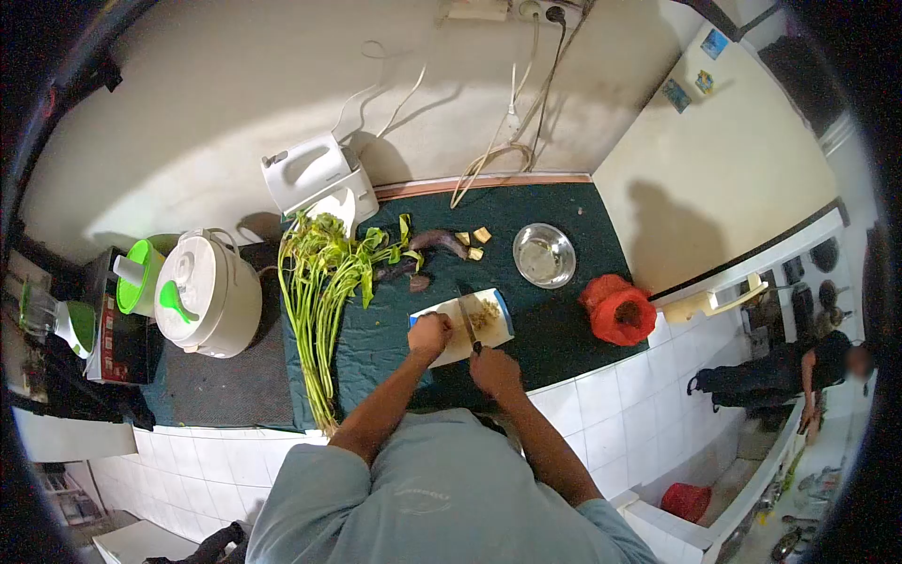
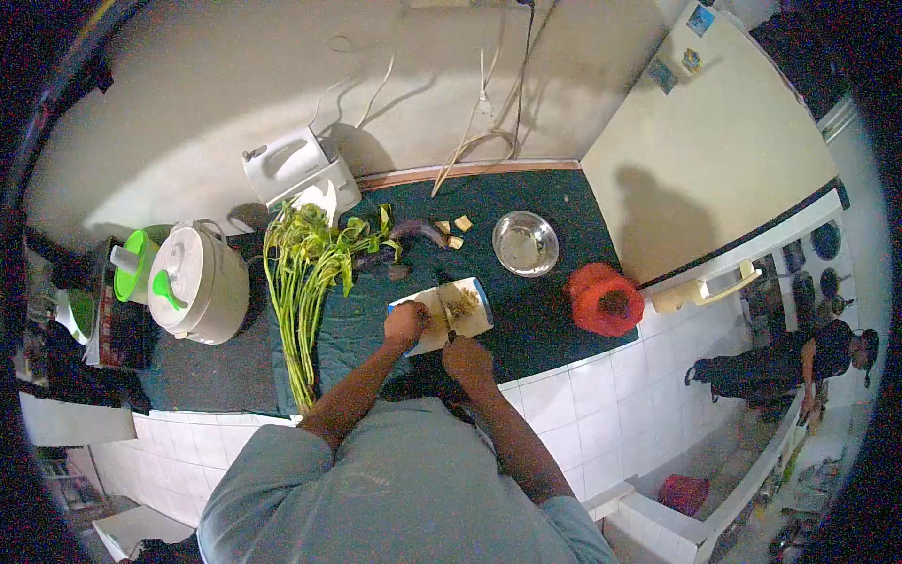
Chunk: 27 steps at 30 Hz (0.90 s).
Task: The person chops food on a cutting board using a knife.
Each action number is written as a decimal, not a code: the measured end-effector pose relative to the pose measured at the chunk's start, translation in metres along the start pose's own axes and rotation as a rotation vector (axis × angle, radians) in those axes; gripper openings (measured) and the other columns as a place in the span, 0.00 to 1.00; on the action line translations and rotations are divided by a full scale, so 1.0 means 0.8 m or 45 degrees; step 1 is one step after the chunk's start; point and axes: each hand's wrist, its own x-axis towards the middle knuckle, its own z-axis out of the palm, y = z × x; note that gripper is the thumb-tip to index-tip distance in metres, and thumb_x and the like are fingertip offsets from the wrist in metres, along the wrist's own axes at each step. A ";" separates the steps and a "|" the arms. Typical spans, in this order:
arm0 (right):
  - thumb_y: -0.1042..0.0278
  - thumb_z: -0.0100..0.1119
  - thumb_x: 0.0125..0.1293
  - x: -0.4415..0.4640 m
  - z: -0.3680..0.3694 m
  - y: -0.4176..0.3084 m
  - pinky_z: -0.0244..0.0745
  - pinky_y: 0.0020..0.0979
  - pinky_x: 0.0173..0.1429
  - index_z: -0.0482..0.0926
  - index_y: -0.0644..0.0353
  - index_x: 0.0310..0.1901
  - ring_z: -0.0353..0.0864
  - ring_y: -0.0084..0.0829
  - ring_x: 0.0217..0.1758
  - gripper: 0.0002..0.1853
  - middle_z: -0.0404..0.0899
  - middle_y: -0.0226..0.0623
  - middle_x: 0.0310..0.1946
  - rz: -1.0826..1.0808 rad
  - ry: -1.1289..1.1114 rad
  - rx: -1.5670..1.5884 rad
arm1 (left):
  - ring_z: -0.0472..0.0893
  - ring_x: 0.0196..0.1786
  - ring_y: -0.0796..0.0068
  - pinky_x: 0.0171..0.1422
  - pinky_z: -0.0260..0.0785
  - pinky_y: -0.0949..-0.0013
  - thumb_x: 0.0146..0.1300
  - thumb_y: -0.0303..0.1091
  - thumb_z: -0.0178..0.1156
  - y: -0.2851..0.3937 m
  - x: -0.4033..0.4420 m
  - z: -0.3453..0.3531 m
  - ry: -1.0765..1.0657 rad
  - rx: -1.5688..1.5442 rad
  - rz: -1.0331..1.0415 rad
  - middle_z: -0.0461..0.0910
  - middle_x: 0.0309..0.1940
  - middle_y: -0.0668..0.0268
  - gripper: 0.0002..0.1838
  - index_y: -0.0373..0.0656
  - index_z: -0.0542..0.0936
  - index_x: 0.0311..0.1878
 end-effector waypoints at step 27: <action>0.52 0.48 0.72 0.009 0.015 -0.006 0.80 0.49 0.44 0.80 0.64 0.39 0.85 0.50 0.41 0.21 0.84 0.52 0.36 -0.106 0.099 -0.084 | 0.75 0.50 0.64 0.50 0.75 0.62 0.54 0.32 0.57 -0.036 -0.031 0.002 0.259 0.434 0.721 0.77 0.41 0.67 0.09 0.47 0.83 0.37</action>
